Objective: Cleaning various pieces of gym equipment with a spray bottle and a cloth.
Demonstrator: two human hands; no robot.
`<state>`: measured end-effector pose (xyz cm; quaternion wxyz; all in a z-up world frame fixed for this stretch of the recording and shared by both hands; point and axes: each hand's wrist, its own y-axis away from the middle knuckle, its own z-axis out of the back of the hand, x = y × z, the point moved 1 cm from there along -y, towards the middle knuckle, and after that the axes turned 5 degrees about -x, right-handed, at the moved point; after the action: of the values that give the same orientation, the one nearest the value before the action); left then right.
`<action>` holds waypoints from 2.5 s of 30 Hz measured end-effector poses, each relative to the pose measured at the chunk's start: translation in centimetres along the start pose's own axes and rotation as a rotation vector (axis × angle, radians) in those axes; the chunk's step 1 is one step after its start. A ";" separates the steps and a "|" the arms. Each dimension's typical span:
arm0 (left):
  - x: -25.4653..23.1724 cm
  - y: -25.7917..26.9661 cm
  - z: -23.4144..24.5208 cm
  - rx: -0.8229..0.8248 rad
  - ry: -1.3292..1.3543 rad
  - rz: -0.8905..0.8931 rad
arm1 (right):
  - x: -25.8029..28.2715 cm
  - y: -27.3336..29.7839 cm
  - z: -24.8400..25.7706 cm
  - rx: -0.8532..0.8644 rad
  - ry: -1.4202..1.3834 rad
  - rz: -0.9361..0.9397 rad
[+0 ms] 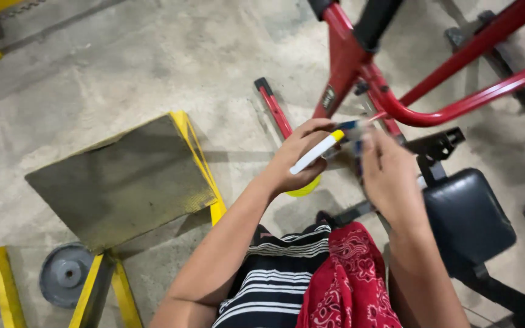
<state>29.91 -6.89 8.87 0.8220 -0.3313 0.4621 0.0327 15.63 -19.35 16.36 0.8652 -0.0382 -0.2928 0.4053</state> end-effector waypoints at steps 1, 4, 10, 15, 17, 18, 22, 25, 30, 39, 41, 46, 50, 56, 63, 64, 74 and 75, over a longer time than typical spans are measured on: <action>0.1 0.4 1.2 -0.009 -0.021 -0.005 | 0.9 0.0 -1.0 0.109 -0.161 -0.094; 0.6 1.7 4.4 -0.092 -0.053 0.045 | 3.5 -1.0 -3.4 0.182 -0.392 -0.121; 2.5 2.8 9.2 -0.292 -0.121 0.142 | 5.9 -8.2 -8.4 -0.157 -0.416 0.321; 4.5 2.0 12.4 -0.373 -0.090 0.266 | 4.6 -17.9 -14.8 -0.374 -0.140 0.498; 6.6 1.4 13.4 -0.393 -0.132 0.293 | 4.0 -22.4 -18.1 -0.391 0.214 0.474; 7.0 0.6 14.2 -0.403 -0.144 0.292 | 4.6 -24.1 -19.1 -0.393 0.202 0.484; 9.7 -2.5 16.6 -0.388 -0.147 0.284 | 6.1 -30.2 -23.1 -0.200 0.483 0.247; 12.0 -4.9 17.6 -0.397 -0.091 0.253 | 6.2 -34.1 -26.0 -0.166 0.536 0.150; 15.4 -8.7 18.8 -0.391 -0.048 0.229 | 7.7 -39.9 -30.6 -0.206 0.548 0.123; 21.6 -13.2 20.6 -0.445 -0.033 0.211 | 9.7 -43.5 -34.4 -0.314 0.603 0.199; 23.5 -14.5 21.1 -0.445 -0.034 0.301 | 9.6 -43.9 -35.4 -0.383 0.668 0.262; 27.6 -18.0 25.3 -0.408 0.007 0.291 | 14.0 -43.2 -32.9 -0.419 0.585 0.376; 32.7 -19.9 29.8 -0.362 0.133 0.296 | 20.8 -43.7 -32.4 -0.331 0.134 0.482; 37.9 -20.5 38.6 -0.363 -0.068 0.329 | 26.0 -45.6 -44.6 0.358 -0.990 -0.215; 42.7 -17.7 47.2 -0.314 -0.117 0.602 | 29.6 -47.0 -56.5 0.543 -1.142 -0.435; 43.4 -17.7 48.3 -0.305 -0.152 0.610 | 29.5 -47.6 -58.7 0.578 -1.100 -0.445; 54.5 -18.0 56.5 -0.429 -0.306 0.753 | 34.4 -57.4 -75.0 0.794 -1.232 -0.667; 55.2 -18.8 57.6 -0.449 -0.312 0.762 | 35.2 -58.9 -76.1 0.817 -1.226 -0.658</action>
<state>110.67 -2.33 -4.23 0.7191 -0.2986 0.4032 0.4809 114.15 -20.16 -11.88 0.5712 0.5983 -0.5405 0.1538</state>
